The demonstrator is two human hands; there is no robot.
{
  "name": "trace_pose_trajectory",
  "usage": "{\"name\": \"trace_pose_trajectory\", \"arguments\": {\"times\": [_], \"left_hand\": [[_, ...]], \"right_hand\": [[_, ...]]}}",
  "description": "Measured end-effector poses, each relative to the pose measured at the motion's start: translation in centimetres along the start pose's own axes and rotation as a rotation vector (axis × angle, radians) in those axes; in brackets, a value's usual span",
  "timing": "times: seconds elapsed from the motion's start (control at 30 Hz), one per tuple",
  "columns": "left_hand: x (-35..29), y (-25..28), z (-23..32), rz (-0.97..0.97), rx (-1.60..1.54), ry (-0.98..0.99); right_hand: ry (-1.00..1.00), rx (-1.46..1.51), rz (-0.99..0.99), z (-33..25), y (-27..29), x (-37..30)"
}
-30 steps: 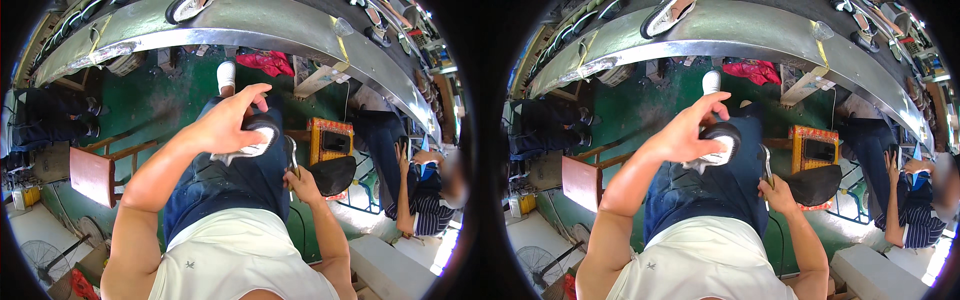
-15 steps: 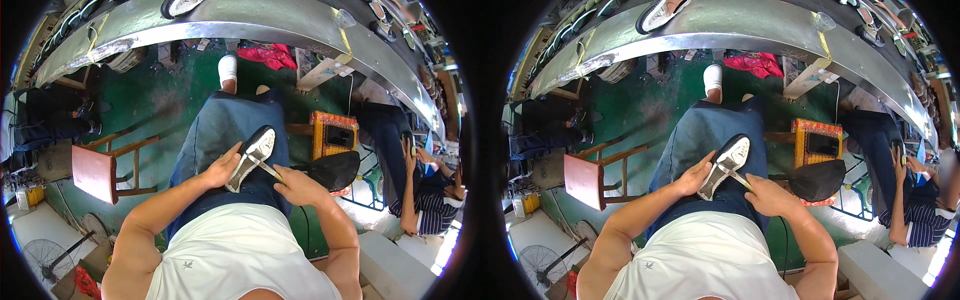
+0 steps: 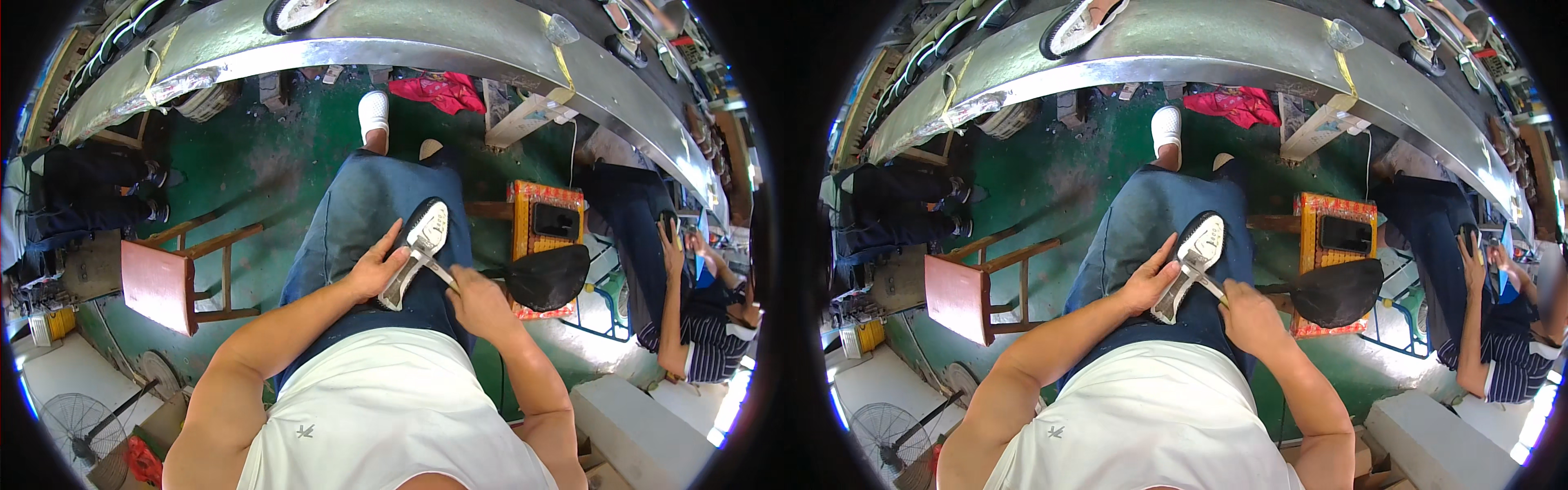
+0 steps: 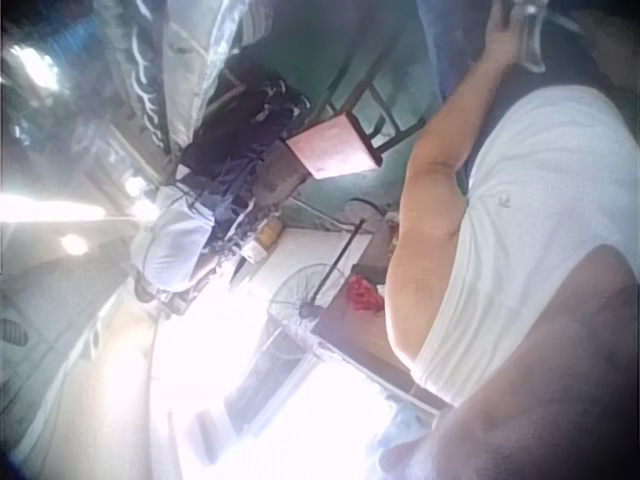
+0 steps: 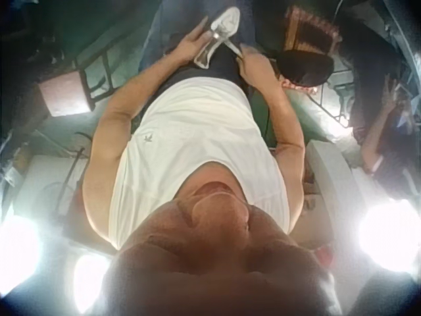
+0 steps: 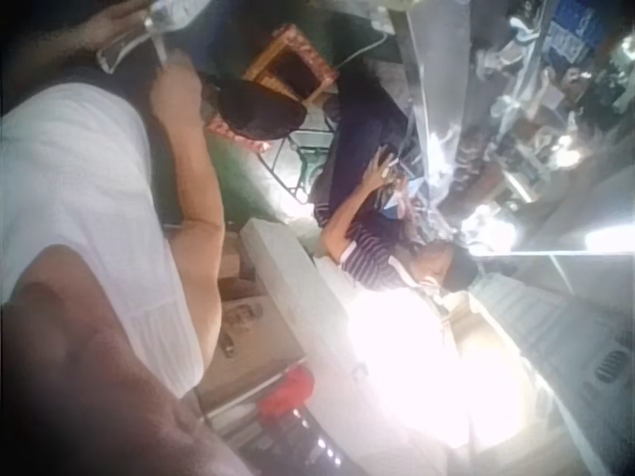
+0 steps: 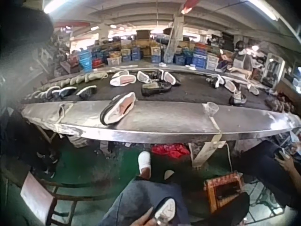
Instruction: Manually pulling plastic lasts out of shoes and trimming excess material with a small tool.
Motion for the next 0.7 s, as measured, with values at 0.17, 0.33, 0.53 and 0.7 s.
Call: {"name": "trace_pose_trajectory", "arguments": {"times": [0.17, 0.33, 0.53, 0.7], "left_hand": [[-0.7, -0.3, 2.6, 0.101, 0.418, -0.016], [-1.1, -1.6, 5.9, 0.100, 0.673, -0.195], [-0.7, -2.7, 6.9, -0.035, 0.906, -0.007], [-0.6, -2.8, 7.3, -0.080, 0.981, 0.050]], "right_hand": [[-0.016, -0.060, 0.112, 1.2, 0.3, -0.6], [-0.056, 0.293, 0.029, 4.3, -2.1, 0.0], [-0.151, 0.991, -0.537, 5.2, -3.0, -0.7], [-0.150, 0.742, -0.303, 6.4, -0.8, -1.6]]}}
Point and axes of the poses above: each hand's wrist, its own x-axis towards the middle knuckle, its own y-axis out of the back of the hand, z = x × y, the point moved 9 cm from there along x, towards the middle knuckle, and after that the axes turned 11 degrees about -z, right-handed, at the moved point
